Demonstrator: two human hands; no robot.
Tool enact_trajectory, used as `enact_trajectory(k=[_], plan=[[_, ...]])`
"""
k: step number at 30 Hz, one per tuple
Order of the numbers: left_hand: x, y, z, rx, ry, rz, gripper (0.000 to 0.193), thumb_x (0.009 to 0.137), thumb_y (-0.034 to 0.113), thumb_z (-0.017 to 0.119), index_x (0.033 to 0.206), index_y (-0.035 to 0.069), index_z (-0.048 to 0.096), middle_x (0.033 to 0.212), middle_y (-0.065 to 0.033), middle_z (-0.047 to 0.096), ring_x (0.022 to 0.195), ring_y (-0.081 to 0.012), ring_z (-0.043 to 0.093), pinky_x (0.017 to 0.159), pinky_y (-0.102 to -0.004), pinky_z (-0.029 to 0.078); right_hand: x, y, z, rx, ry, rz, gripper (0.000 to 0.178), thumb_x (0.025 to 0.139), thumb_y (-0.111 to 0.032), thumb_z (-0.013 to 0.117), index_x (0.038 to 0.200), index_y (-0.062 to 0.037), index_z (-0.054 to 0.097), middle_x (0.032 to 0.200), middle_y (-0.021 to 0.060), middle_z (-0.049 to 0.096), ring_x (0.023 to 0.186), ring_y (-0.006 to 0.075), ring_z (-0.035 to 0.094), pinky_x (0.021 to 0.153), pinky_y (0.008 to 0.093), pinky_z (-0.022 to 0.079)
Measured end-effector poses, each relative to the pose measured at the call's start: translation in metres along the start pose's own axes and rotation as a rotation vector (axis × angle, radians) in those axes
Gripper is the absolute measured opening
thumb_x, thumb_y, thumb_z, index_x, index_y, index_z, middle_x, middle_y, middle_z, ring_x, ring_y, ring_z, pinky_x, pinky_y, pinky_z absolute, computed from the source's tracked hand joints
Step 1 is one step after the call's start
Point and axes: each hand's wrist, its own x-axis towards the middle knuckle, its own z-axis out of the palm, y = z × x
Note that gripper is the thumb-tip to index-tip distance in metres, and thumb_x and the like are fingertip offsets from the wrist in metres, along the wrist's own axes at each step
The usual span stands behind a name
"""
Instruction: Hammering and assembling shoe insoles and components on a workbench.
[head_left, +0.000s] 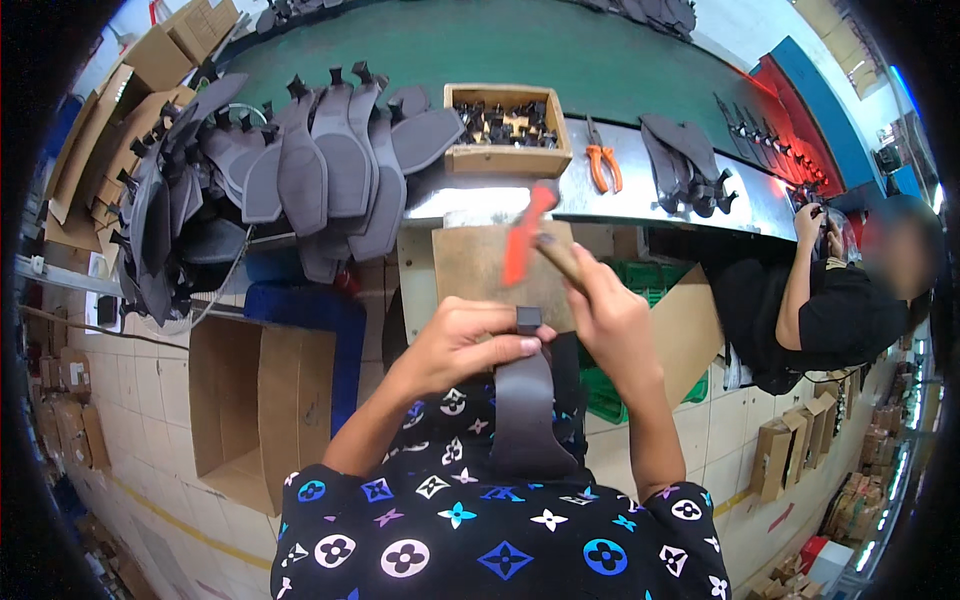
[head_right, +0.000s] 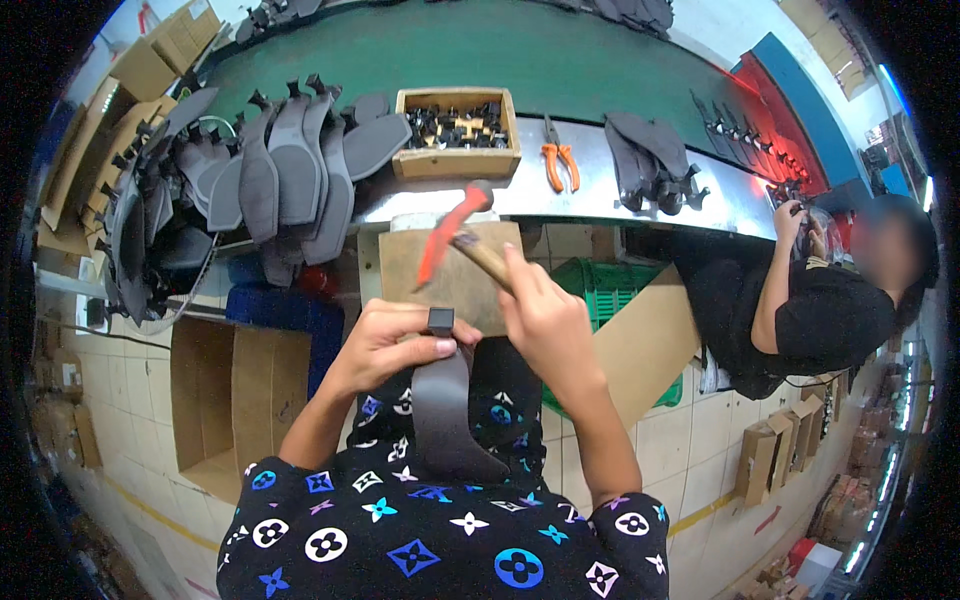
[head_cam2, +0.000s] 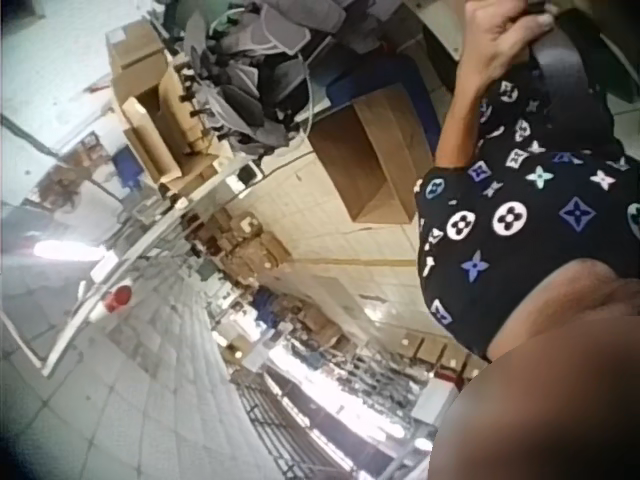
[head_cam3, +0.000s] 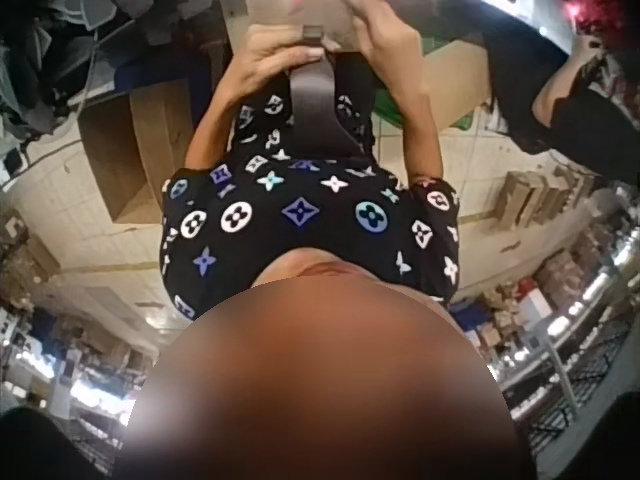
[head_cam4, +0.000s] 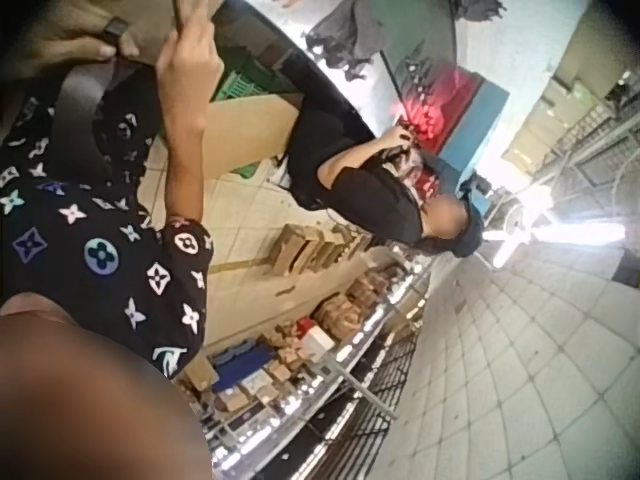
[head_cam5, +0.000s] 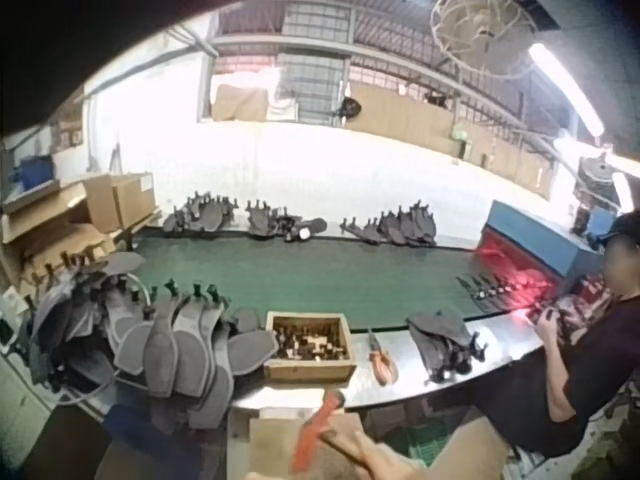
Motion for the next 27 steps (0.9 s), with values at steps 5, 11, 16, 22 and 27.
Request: enact_trajectory(k=[5, 11, 16, 22, 27], plan=[[-0.015, 0.044, 0.009, -0.32, -0.107, -0.24, 0.022, 0.094, 0.015, 0.067, 0.106, -0.001, 0.075, 0.089, -0.0092, 0.074, 0.082, -0.0117, 0.067, 0.076, -0.0263, 0.051, 0.014, -0.008, 0.003, -0.112, -0.333, -0.273, 0.037, 0.088, -0.019, 0.068, 0.121, -0.0019, 0.062, 0.107, 0.0113, 0.067, 0.098, 0.026, 0.063, 0.082, 0.0389, 0.048], [-0.02, 0.057, 0.006, -0.604, -0.276, -0.323, 0.02, 0.093, 0.014, 0.068, 0.104, -0.001, 0.076, 0.093, -0.0093, 0.075, 0.085, -0.01, 0.066, 0.079, -0.0265, 0.05, 0.034, -0.019, -0.043, 0.956, -0.553, -0.459, 0.033, 0.09, -0.022, 0.068, 0.104, 0.0087, 0.067, 0.098, 0.022, 0.067, 0.082, 0.0337, 0.067, 0.071, 0.0379, 0.054], [-0.019, 0.051, 0.014, -0.657, -0.426, -0.214, 0.02, 0.093, 0.016, 0.069, 0.105, 0.002, 0.076, 0.092, -0.0105, 0.076, 0.083, -0.0135, 0.069, 0.077, -0.0263, 0.05, 0.05, -0.034, -0.058, 0.884, -0.78, -0.541, 0.023, 0.087, -0.015, 0.07, 0.101, 0.0021, 0.065, 0.1, 0.014, 0.064, 0.085, 0.0323, 0.063, 0.072, 0.0371, 0.052], [-0.02, 0.047, 0.025, -0.696, -0.533, -0.103, 0.022, 0.092, 0.019, 0.07, 0.1, -0.001, 0.076, 0.079, -0.0097, 0.072, 0.072, -0.0124, 0.064, 0.067, -0.0279, 0.048, 0.06, -0.048, -0.069, 0.788, -0.892, -0.871, 0.027, 0.087, -0.017, 0.072, 0.088, 0.0089, 0.064, 0.081, 0.0154, 0.059, 0.064, 0.0276, 0.057, 0.053, 0.0338, 0.048], [-0.028, 0.049, 0.031, -0.669, -0.563, -0.011, 0.026, 0.093, 0.023, 0.069, 0.086, -0.002, 0.071, 0.061, -0.0071, 0.054, 0.057, -0.0121, 0.048, 0.054, -0.0308, 0.037, 0.054, -0.058, -0.072, 0.842, -0.89, -0.836, 0.035, 0.09, -0.025, 0.072, 0.083, 0.0086, 0.063, 0.076, 0.0134, 0.057, 0.058, 0.0239, 0.052, 0.047, 0.0322, 0.043]])
